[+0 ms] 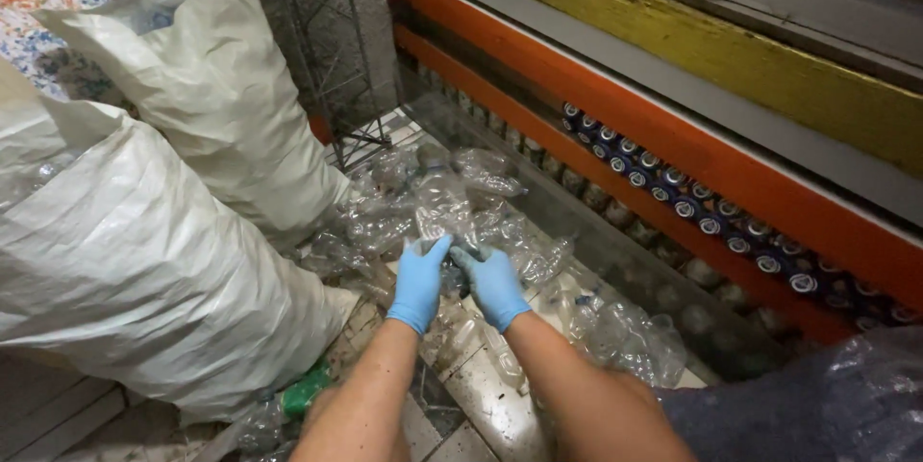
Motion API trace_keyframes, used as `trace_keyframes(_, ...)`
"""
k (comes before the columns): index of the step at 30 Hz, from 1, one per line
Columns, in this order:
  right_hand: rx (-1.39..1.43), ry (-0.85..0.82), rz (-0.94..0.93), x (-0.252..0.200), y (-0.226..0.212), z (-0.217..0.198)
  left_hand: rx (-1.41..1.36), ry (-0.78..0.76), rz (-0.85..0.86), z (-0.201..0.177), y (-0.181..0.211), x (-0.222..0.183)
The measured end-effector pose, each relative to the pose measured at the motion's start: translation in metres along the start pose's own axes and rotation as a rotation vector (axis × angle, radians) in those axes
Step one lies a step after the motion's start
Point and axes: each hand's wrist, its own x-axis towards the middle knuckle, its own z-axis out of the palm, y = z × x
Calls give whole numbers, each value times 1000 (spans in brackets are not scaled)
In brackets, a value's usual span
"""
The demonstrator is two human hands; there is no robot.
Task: The person sits on the floor and repeatedly picks up clear plastic bottles from a pile. They manually crush each bottle with both hands and place the crushed bottle into a large white sack. The person continues this process for multiple bottles throughout the video.
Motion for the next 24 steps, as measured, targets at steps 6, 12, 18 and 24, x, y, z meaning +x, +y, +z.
trace_keyframes(6, -87, 239, -55, 8, 8, -3, -79, -3, -169, -17, -15, 12)
trace_keyframes(12, 157, 46, 10, -23, -25, 6, -167, -32, -85, -2, 27, -23)
trace_keyframes(18, 358, -96, 27, -7, 3, -3, -257, -74, -31, -13, -2, -5)
trace_keyframes(24, 300, 29, -10, 5, 3, -9, 3, -85, 56, -19, 6, -14)
